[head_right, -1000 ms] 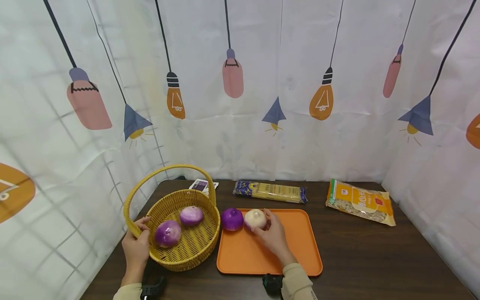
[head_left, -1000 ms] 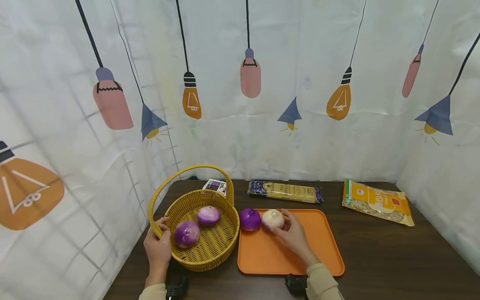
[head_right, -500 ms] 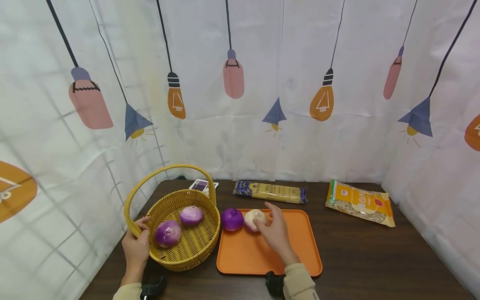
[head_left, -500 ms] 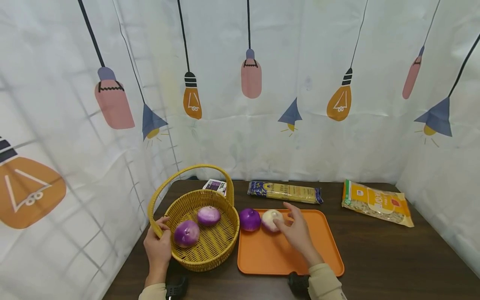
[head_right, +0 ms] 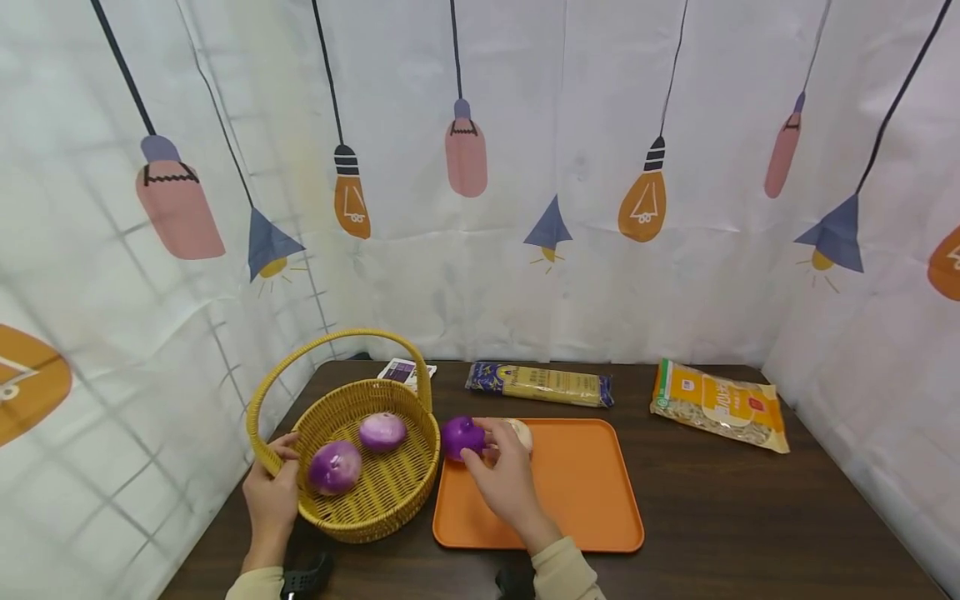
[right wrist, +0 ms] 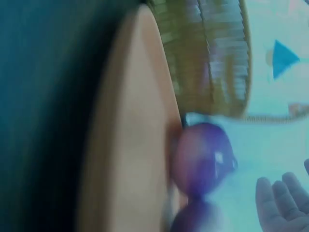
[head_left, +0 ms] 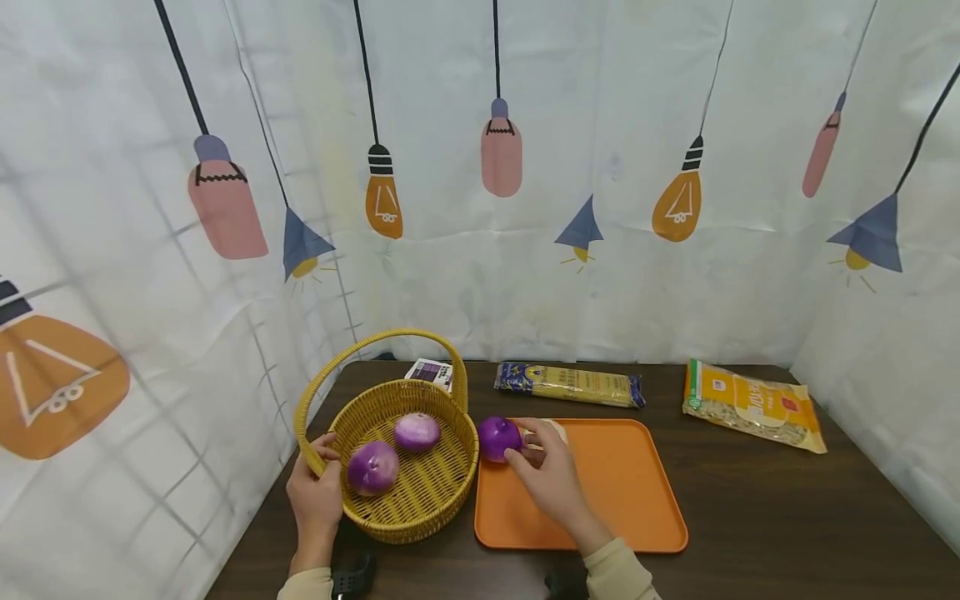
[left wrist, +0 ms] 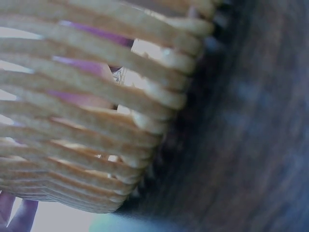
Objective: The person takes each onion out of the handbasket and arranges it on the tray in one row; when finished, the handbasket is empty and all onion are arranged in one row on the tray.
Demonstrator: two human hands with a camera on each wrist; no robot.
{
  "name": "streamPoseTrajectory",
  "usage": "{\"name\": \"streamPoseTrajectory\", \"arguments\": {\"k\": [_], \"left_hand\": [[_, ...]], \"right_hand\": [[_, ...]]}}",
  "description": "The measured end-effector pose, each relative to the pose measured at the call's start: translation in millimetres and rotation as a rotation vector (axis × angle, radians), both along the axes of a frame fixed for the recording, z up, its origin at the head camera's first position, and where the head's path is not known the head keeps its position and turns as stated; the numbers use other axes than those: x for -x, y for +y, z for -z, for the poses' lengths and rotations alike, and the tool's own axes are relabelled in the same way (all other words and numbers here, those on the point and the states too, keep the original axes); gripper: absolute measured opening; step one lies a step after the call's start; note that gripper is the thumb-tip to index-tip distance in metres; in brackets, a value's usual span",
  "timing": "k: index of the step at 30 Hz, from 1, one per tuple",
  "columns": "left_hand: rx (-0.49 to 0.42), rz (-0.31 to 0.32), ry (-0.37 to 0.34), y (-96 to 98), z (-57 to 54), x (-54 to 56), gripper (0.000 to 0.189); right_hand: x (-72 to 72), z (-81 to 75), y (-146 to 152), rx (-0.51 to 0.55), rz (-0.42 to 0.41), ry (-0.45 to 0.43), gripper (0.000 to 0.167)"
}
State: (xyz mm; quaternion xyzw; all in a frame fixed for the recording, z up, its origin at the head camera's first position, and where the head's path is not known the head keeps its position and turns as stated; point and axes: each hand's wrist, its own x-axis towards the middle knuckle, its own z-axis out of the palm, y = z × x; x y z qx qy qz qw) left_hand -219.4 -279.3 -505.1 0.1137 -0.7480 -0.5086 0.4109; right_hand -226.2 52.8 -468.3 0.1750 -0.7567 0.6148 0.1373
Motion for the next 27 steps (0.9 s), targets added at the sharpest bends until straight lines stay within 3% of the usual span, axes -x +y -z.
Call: {"name": "streamPoseTrajectory", "arguments": {"k": [5,10,18,23,27], "left_hand": [[0.002,-0.014,-0.019,0.3,0.4,0.7,0.011],[-0.001,-0.036,-0.058,-1.2,1.7,0.4,0.013],[0.013,-0.045,-0.048,-1.3,2.6,1.0,0.009],[0.019,-0.05,-0.053,-0.6,0.4,0.1,0.008],[0.022,-0.064,-0.075,0.2,-1.5,-1.5,0.011]], "right_hand": [[-10.5,1.4,-16.8,0.019,-0.087,0.047,0.039],[-18.7,-1.1,-31.2,0.018,-0.118,0.058,0.038],[-39.8,-34.0,-51.5,0.008,-0.2,0.028,0.036],[-35.9,-37.9,-68.0,-0.015,-0.236,0.054,0.035],[-24.6,-28.0,-84.0,0.026,-0.282,-0.028,0.036]]}}
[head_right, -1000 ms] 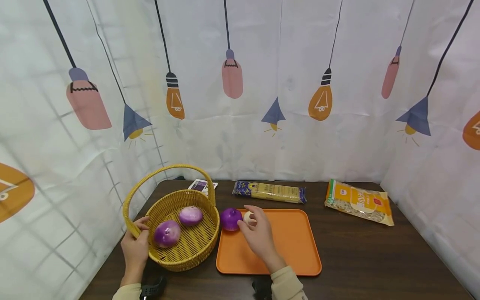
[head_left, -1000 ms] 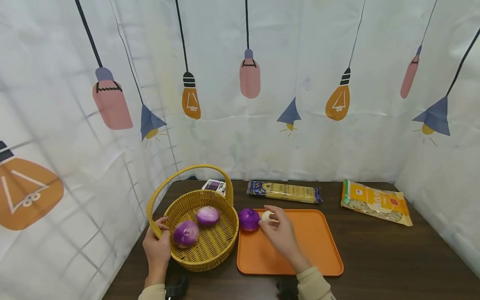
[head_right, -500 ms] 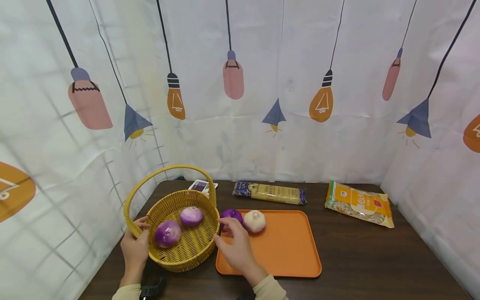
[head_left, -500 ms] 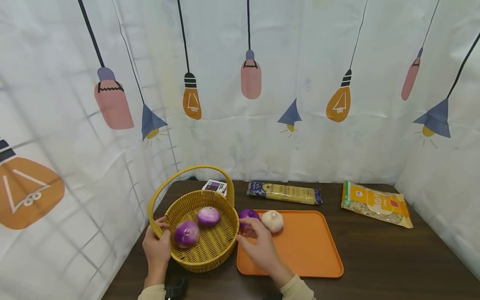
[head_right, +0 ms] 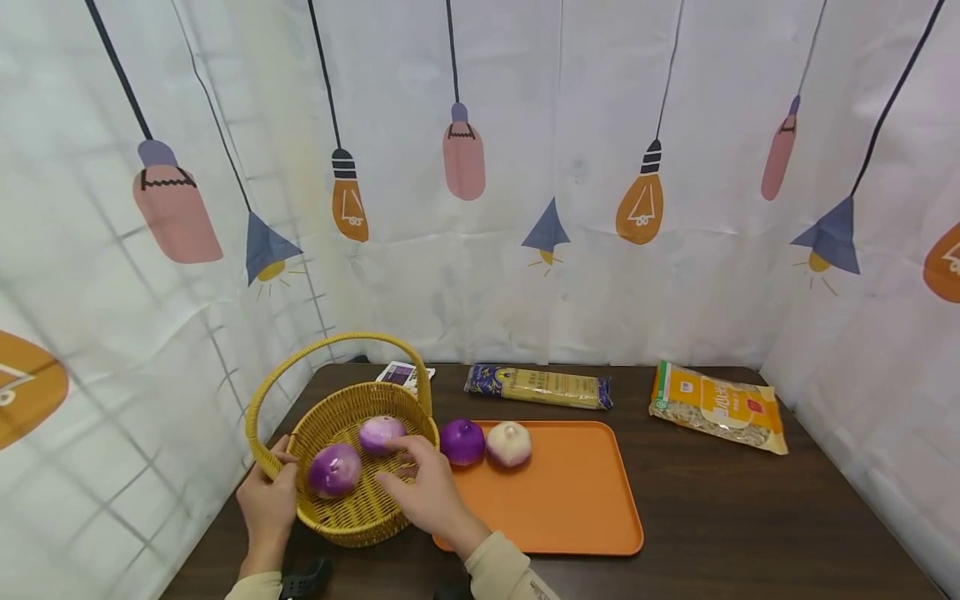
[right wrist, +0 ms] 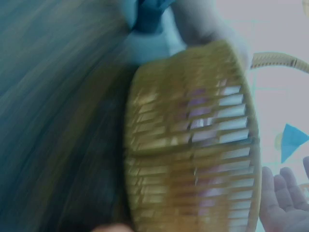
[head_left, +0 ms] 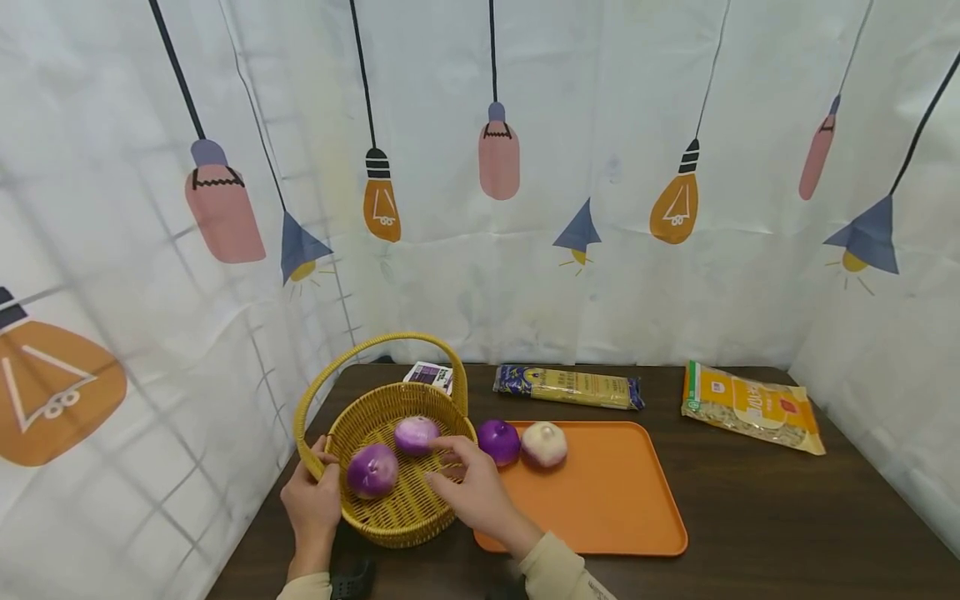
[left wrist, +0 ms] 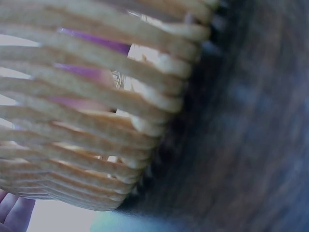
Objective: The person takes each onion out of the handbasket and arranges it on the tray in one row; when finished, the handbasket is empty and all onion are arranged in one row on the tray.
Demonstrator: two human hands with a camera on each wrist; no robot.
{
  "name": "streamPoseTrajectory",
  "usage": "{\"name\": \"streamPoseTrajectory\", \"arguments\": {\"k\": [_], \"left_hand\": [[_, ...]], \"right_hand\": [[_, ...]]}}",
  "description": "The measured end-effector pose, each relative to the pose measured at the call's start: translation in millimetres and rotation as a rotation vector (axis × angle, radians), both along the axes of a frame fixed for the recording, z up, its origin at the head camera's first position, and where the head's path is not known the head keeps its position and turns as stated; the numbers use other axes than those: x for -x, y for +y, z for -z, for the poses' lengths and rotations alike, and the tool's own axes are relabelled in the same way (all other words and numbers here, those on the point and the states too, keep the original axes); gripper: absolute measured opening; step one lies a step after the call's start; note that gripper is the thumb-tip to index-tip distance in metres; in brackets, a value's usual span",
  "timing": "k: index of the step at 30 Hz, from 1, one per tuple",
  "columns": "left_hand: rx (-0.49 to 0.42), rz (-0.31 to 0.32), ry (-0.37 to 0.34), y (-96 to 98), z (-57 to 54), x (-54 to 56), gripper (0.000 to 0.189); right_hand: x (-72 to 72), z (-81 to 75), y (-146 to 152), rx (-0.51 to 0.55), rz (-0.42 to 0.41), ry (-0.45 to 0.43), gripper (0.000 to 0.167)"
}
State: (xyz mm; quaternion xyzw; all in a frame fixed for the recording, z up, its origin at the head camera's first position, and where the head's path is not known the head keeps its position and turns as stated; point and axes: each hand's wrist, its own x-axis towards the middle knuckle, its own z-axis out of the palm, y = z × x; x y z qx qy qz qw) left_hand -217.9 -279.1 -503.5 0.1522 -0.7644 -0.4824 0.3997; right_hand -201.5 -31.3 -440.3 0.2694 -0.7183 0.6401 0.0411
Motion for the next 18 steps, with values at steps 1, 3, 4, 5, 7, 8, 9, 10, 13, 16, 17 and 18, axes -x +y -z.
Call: {"name": "streamPoseTrajectory", "arguments": {"k": [1,3,4,5,7,8,9,10,13,16,17,18], "left_hand": [[0.0,-0.006,-0.007,0.0,-0.3,-0.6,0.012],[-0.004,-0.011,-0.015,0.0,-0.5,-1.6,0.012],[-0.006,-0.011,-0.017,0.0,-0.5,-1.7,0.012],[-0.008,-0.011,-0.017,0.0,-0.5,-1.8,0.012],[-0.01,-0.007,-0.013,0.0,-0.2,-1.6,0.012],[-0.011,-0.004,-0.008,0.1,-0.1,-1.4,0.012],[-0.012,0.001,-0.003,0.2,0.0,-1.2,0.012],[-0.011,0.004,0.001,0.3,0.1,-1.0,0.012],[-0.009,0.011,0.011,0.9,-0.2,-0.7,0.013],[-0.007,0.007,0.01,0.5,-0.1,-0.5,0.013],[-0.008,0.007,0.009,0.2,0.0,-0.6,0.013],[-0.005,0.005,0.008,-0.2,0.0,-0.5,0.013]], "right_hand": [[2.8,3.1,-3.8,0.008,-0.013,-0.029,0.036],[8.2,9.1,-10.8,0.018,-0.033,-0.077,0.037],[10.6,11.4,-13.8,0.014,-0.037,-0.089,0.038],[13.3,13.8,-16.8,0.01,-0.042,-0.095,0.039],[18.0,17.8,-21.9,-0.008,-0.04,-0.093,0.04],[20.2,19.2,-24.2,-0.017,-0.037,-0.09,0.041],[22.3,20.2,-26.4,-0.029,-0.033,-0.085,0.042],[24.2,20.9,-28.2,-0.043,-0.024,-0.083,0.042],[28.9,20.4,-32.7,-0.077,-0.013,-0.09,0.042],[33.5,21.2,-37.0,-0.107,-0.008,-0.109,0.043],[35.0,21.2,-38.3,-0.114,-0.011,-0.113,0.043],[36.7,21.6,-39.7,-0.123,-0.009,-0.117,0.043]]}}
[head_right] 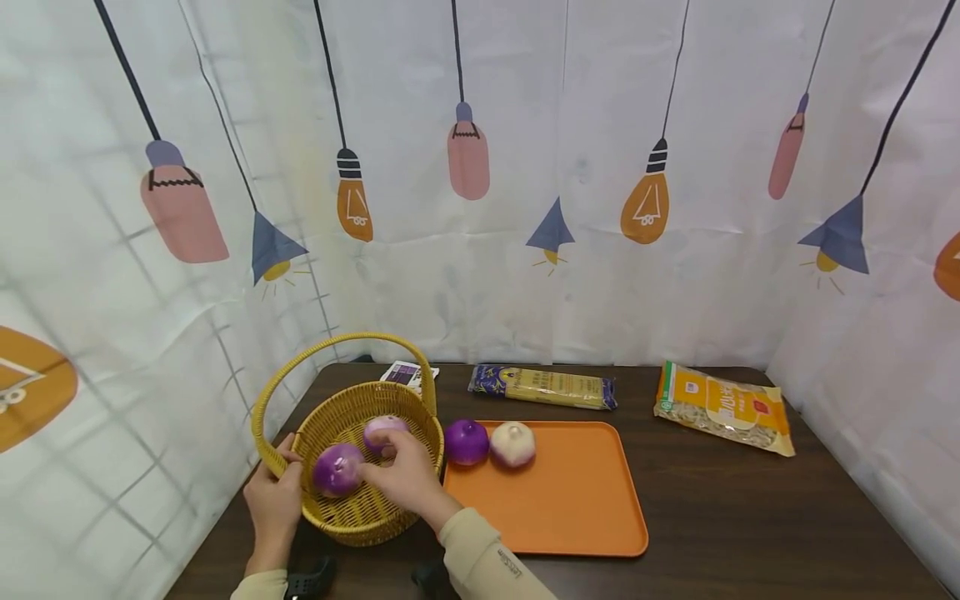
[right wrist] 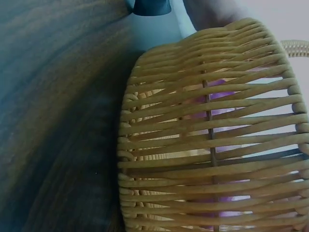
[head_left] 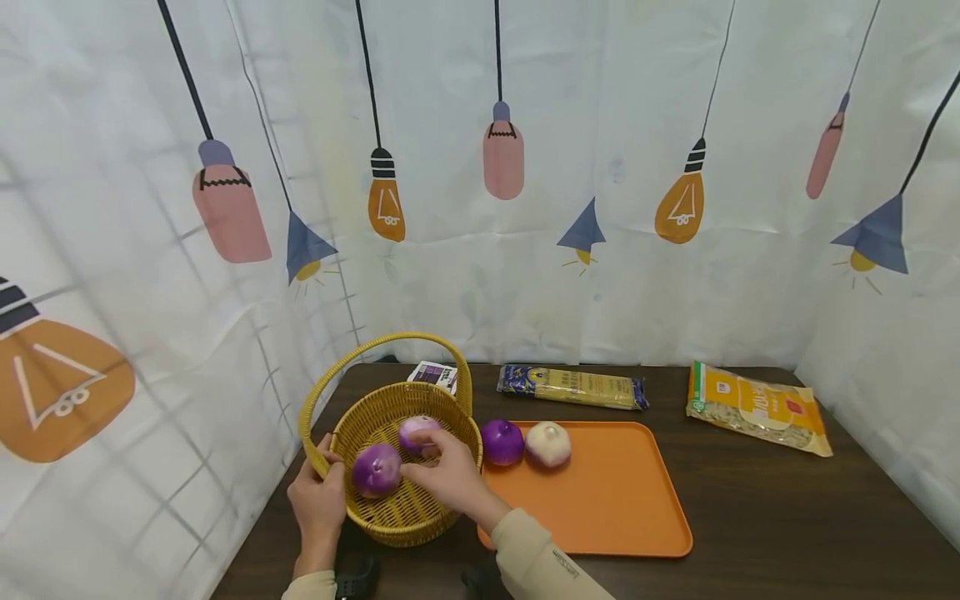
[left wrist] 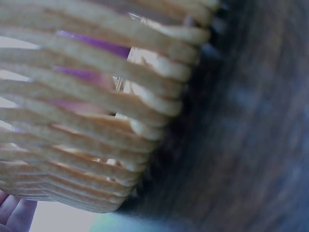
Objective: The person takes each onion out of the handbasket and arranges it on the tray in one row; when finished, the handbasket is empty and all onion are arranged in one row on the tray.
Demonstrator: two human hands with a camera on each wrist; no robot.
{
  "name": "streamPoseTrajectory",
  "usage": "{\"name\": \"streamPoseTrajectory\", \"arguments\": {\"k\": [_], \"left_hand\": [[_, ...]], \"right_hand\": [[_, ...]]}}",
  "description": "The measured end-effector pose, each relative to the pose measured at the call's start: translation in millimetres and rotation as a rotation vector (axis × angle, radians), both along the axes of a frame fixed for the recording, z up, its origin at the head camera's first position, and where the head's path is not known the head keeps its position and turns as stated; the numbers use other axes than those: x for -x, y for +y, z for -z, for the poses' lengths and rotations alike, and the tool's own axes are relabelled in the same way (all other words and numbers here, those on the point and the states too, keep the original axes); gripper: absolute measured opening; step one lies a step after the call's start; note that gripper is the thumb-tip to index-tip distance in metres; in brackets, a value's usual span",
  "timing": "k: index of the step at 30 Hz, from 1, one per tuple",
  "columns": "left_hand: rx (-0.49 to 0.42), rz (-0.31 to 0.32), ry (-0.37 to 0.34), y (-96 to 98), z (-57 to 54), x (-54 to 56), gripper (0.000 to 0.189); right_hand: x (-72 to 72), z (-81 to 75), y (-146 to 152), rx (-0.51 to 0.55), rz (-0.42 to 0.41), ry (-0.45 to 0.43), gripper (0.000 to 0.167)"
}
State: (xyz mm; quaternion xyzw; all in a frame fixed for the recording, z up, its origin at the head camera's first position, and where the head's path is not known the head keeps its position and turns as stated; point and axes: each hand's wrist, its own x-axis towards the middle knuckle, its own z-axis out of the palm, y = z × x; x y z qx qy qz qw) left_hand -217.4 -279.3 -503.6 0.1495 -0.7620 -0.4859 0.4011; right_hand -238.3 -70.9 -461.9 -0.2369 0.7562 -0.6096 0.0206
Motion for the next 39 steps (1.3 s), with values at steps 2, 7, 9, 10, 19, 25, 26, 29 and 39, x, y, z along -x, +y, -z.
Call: {"name": "streamPoseTrajectory", "arguments": {"k": [2,7,9,10,19,25,26,29,39], "left_hand": [[0.002,-0.003,-0.001,0.2,0.1,1.5,0.014],[0.0,-0.023,-0.018,-0.2,-1.0,3.0,0.018],[0.003,-0.019,-0.033,-1.4,-2.0,1.6,0.019],[0.001,-0.022,-0.04,-2.4,-2.1,1.2,0.018],[-0.023,-0.055,-0.052,-9.9,-3.9,-0.3,0.019],[-0.018,-0.018,-0.047,-2.6,-0.8,6.1,0.017],[-0.017,-0.017,-0.047,-2.5,-0.9,6.0,0.017],[-0.012,-0.003,-0.042,-2.4,0.2,6.3,0.018],[-0.025,0.01,-0.035,-2.1,-2.0,4.3,0.021]], "right_hand": [[4.0,0.5,-2.1,-0.001,0.002,-0.013,0.043],[10.5,-0.6,-9.4,-0.017,-0.007,-0.05,0.042],[10.6,0.1,-14.6,-0.045,-0.003,-0.036,0.041],[10.7,1.2,-17.5,-0.067,0.001,-0.02,0.04],[11.7,1.0,-35.8,-0.152,-0.03,0.088,0.046],[19.3,1.9,-34.9,-0.218,-0.042,0.078,0.049],[19.9,2.0,-35.7,-0.23,-0.042,0.073,0.05],[21.4,2.7,-38.0,-0.254,-0.027,0.063,0.052],[22.6,4.8,-45.5,-0.312,-0.049,0.097,0.057]]}}
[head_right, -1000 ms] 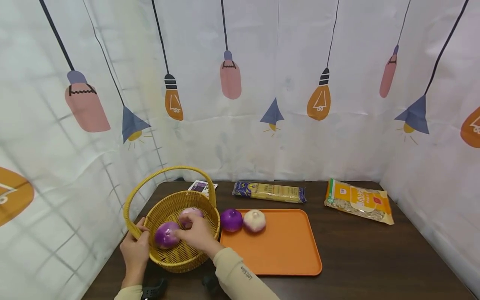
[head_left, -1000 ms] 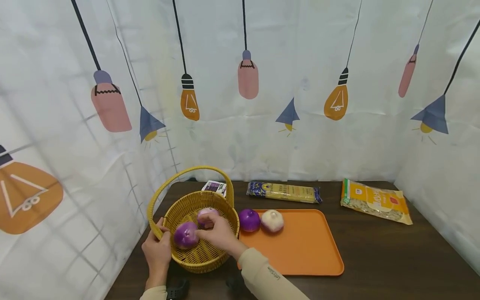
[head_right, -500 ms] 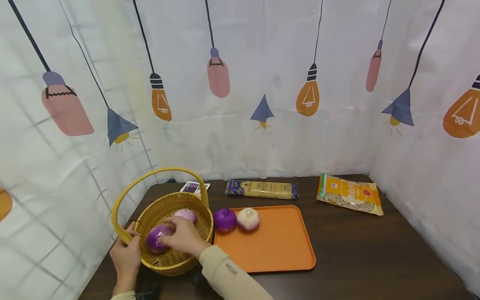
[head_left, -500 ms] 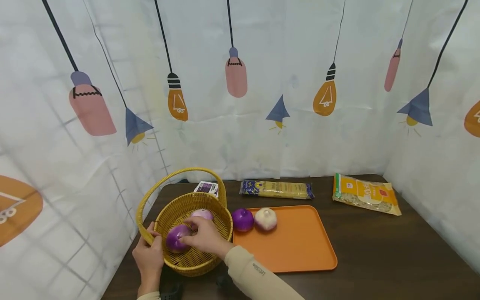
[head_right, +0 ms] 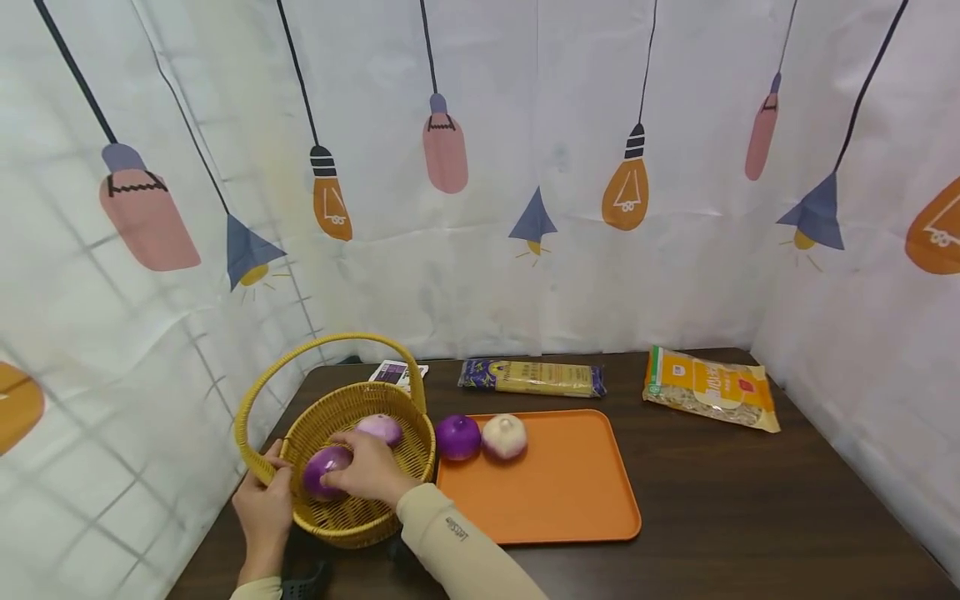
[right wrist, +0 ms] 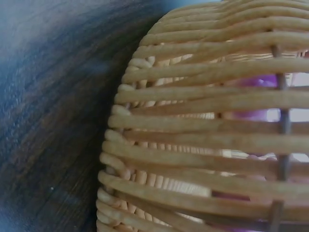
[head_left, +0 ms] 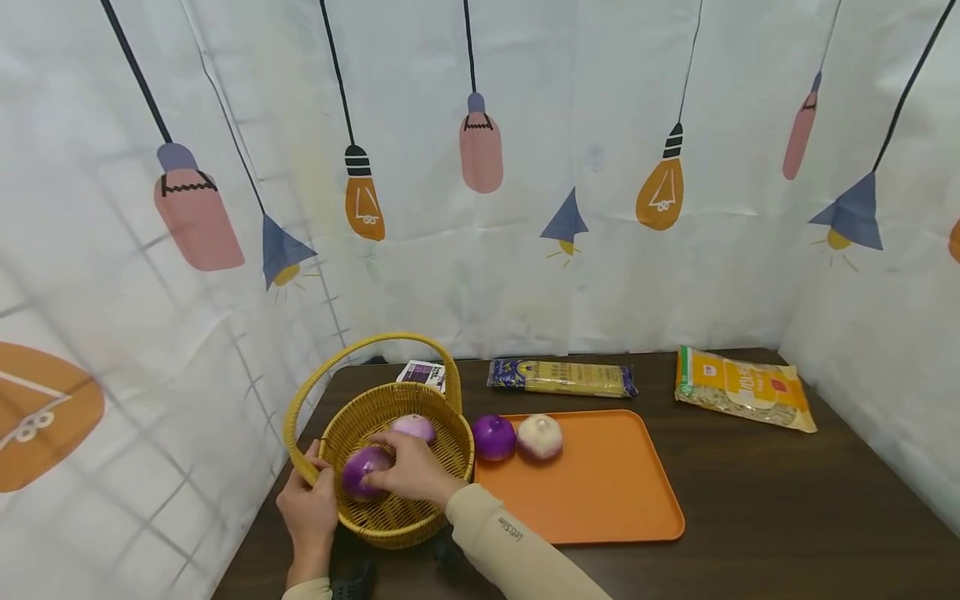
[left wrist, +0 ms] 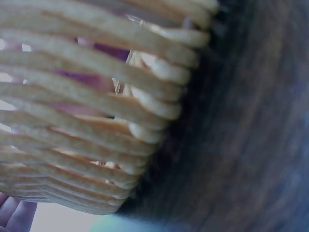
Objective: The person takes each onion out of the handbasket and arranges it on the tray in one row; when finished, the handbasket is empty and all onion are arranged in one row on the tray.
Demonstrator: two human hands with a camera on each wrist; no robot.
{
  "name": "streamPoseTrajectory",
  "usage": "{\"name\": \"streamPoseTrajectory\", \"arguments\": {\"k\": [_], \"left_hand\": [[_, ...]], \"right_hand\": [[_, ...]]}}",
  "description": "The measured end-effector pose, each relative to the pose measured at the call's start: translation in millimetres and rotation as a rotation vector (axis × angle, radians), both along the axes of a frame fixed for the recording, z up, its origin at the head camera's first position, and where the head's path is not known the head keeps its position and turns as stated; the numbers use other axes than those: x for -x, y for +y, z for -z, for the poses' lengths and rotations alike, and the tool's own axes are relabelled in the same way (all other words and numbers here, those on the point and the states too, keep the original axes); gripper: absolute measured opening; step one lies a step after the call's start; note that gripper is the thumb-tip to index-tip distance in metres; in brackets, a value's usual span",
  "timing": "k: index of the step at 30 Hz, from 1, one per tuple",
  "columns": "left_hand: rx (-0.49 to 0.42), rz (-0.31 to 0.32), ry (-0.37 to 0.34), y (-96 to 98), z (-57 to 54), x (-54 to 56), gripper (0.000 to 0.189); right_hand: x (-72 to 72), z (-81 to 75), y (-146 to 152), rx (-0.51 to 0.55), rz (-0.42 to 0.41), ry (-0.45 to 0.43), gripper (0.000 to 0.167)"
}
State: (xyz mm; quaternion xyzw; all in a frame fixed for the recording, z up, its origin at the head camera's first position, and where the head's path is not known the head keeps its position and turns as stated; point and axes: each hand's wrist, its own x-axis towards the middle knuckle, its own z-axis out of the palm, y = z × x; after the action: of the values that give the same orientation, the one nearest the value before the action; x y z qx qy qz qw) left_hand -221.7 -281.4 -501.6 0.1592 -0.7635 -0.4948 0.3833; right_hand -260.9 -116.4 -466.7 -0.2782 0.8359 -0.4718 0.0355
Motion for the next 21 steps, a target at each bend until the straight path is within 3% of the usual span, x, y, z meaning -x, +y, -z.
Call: {"name": "streamPoseTrajectory", "arguments": {"k": [13,21], "left_hand": [[0.002,0.009,-0.006,0.6,-0.7,-1.2,0.019],[0.021,-0.012,0.012,1.4,0.8,-1.3,0.022]], "right_hand": [[-2.7,-1.9,1.1,-0.09,-0.055,0.008,0.061],[-2.3,-0.5,0.6,-0.194,-0.133,0.084,0.059]]}}
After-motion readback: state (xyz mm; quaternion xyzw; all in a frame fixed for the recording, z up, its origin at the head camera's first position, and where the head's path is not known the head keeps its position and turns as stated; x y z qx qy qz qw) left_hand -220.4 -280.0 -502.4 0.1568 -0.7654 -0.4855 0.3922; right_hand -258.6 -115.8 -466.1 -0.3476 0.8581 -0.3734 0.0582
